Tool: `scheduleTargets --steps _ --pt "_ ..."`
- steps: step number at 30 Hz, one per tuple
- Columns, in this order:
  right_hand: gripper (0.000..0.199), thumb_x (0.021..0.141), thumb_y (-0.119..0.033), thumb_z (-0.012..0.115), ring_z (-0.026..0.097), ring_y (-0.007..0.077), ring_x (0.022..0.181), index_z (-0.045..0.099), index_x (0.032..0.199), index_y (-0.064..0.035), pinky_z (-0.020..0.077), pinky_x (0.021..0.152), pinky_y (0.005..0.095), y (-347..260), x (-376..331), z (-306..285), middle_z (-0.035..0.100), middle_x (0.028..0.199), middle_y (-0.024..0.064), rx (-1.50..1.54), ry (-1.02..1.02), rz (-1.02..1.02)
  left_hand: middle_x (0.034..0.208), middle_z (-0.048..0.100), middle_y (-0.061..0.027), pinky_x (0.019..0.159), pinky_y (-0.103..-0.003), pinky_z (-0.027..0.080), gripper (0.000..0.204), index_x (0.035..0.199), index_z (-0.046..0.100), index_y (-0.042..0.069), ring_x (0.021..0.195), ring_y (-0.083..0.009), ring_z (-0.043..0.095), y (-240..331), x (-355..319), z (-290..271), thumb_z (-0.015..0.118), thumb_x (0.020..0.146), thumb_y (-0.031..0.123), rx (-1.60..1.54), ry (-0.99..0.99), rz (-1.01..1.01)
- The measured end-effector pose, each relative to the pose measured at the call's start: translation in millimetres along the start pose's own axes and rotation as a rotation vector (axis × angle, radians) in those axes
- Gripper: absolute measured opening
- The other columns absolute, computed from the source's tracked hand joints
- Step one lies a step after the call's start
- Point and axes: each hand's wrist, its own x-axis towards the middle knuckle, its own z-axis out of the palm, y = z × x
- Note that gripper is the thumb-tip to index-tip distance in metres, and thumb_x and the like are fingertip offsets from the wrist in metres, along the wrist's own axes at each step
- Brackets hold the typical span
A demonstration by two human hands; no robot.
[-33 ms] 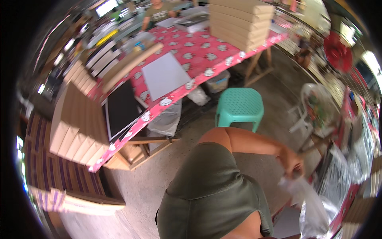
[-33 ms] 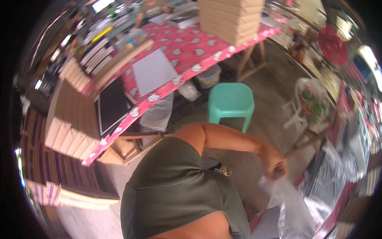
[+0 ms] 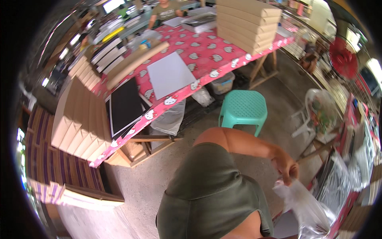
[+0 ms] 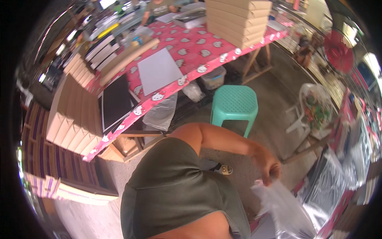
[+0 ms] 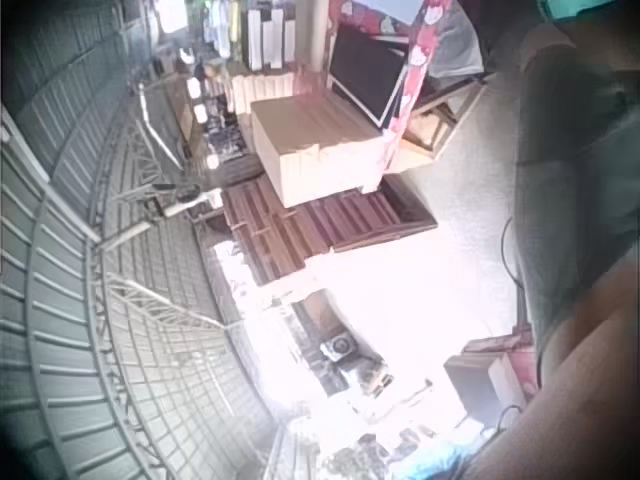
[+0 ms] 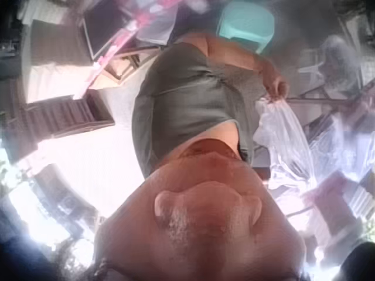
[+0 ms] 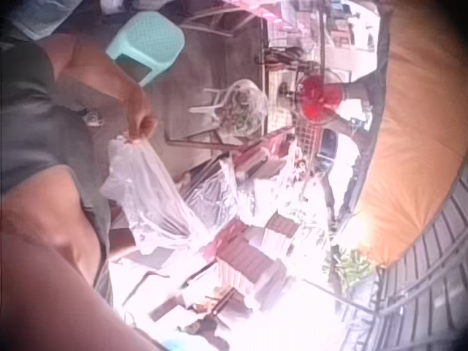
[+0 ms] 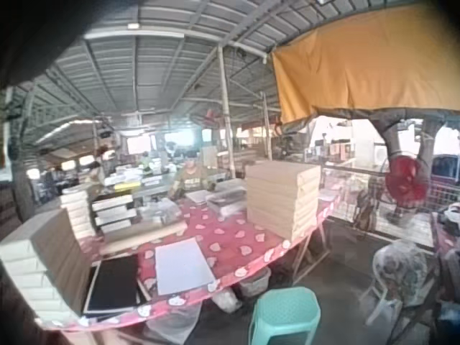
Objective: The person puts rectangular paper boards into plastic bags and sets the filled bags aside on a table.
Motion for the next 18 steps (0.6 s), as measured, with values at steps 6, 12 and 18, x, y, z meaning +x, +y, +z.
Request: scheduleTargets --steps 6,12,18 --pt "0.030 0.068 -0.015 0.071 0.051 0.0087 0.059 0.054 0.087 0.0003 0.0415 0.050 0.0219 24.4 124.9 26.7 0.054 0.066 0.0004 -0.088 -0.751 0.001 0.087 0.059 -0.0087 0.071 -0.031 0.047 0.029 0.086 0.057 0.006 0.082 -0.0196 0.057 -22.2 -72.7 -35.3 0.046 0.086 0.033 -1.262 0.580 0.752" --pt "0.030 0.068 -0.015 0.070 0.052 0.0091 0.059 0.053 0.088 0.0009 0.0423 0.050 0.0223 3.5 204.4 102.3 0.055 0.068 0.0014 0.013 -0.571 0.050 0.065 0.054 -0.0024 0.055 -0.026 0.044 0.027 0.077 0.054 0.007 0.062 -0.0088 0.053 21.9 -128.4 -96.4 0.065 0.076 0.032 -0.317 0.969 0.379" --pt "0.029 0.069 -0.014 0.069 0.052 0.0096 0.060 0.053 0.089 0.0015 0.0430 0.050 0.0227 -16.8 255.2 131.4 0.057 0.069 0.0023 0.027 -0.657 0.076 0.074 0.061 -0.0069 0.063 -0.031 0.045 0.017 0.081 0.059 0.001 0.073 -0.0160 0.058 -0.5 -153.5 -130.2 0.065 0.075 0.016 -0.037 0.632 0.245"
